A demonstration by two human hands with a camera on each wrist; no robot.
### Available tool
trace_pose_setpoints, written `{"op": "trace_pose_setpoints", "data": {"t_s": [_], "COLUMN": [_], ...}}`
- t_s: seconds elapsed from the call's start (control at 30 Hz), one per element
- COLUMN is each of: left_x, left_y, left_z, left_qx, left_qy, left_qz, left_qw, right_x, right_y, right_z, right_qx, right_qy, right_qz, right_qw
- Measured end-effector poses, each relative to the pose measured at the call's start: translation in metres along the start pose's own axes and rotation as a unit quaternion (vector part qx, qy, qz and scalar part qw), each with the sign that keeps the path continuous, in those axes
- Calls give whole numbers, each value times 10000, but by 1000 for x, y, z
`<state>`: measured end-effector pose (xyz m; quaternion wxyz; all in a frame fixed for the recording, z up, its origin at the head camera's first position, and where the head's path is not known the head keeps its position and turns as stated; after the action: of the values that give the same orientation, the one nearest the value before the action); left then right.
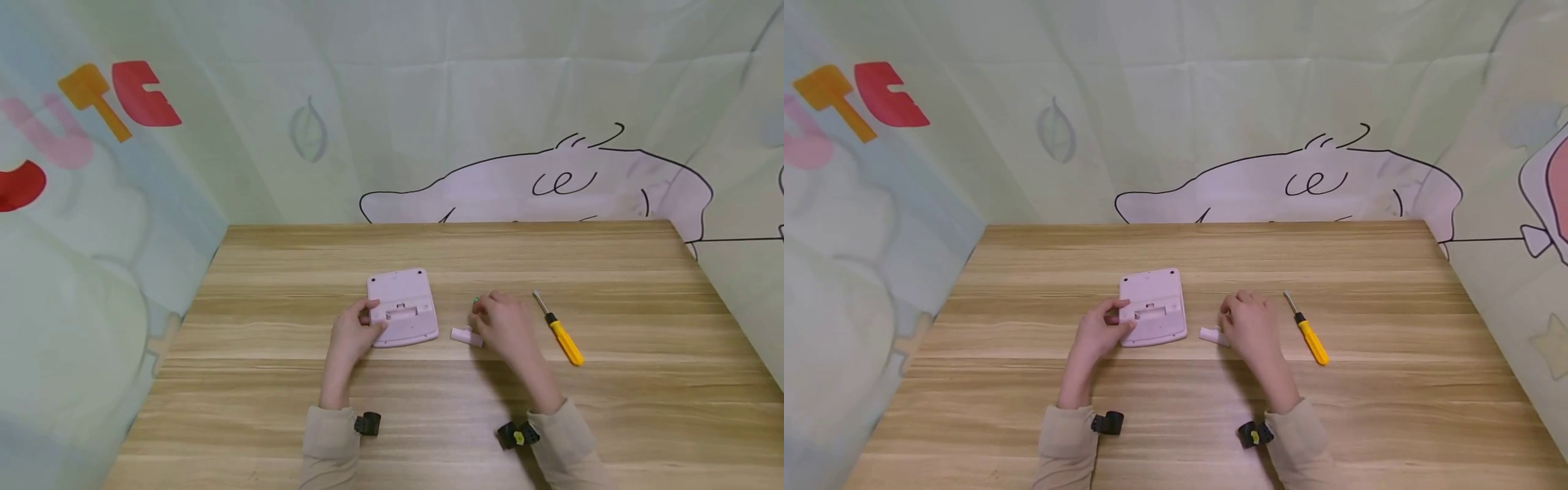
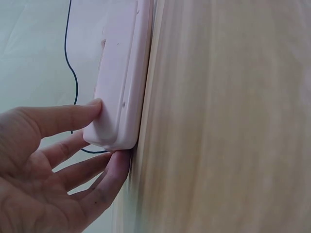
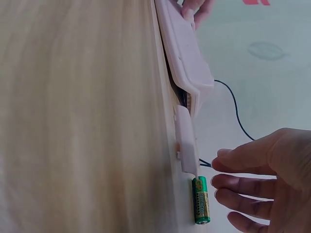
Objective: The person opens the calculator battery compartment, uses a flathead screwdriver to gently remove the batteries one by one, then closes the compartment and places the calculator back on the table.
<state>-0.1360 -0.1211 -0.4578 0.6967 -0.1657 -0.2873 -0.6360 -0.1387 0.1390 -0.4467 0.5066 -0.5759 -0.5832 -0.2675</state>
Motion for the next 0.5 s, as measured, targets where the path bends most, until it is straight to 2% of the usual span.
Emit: {"op": "trace_pose_setpoints", "data": {"t_s": [0.5], "left_x": [1], "left_y": [0], "left_z": [1], "left_qx": [78], "left_qy": [47], "left_qz": [-26], "left_qw": [10000], "right_x": [-12], "right_y": [5], "right_z": [-4], "right_qx": [-63], "right_qy": [-87], "right_qz": [-235], "right_qw": [9997]}}
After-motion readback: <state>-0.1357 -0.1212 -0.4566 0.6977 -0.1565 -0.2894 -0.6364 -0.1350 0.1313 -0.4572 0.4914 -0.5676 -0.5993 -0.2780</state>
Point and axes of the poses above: each hand's wrist, its own y-axis away from the middle knuckle, its own x-axis out of the back of the hand, z = x × y, the point moved 2 cm from there along -y, towards the middle knuckle, and after that the axes turned 1 degree about z, right-handed, at the moved point
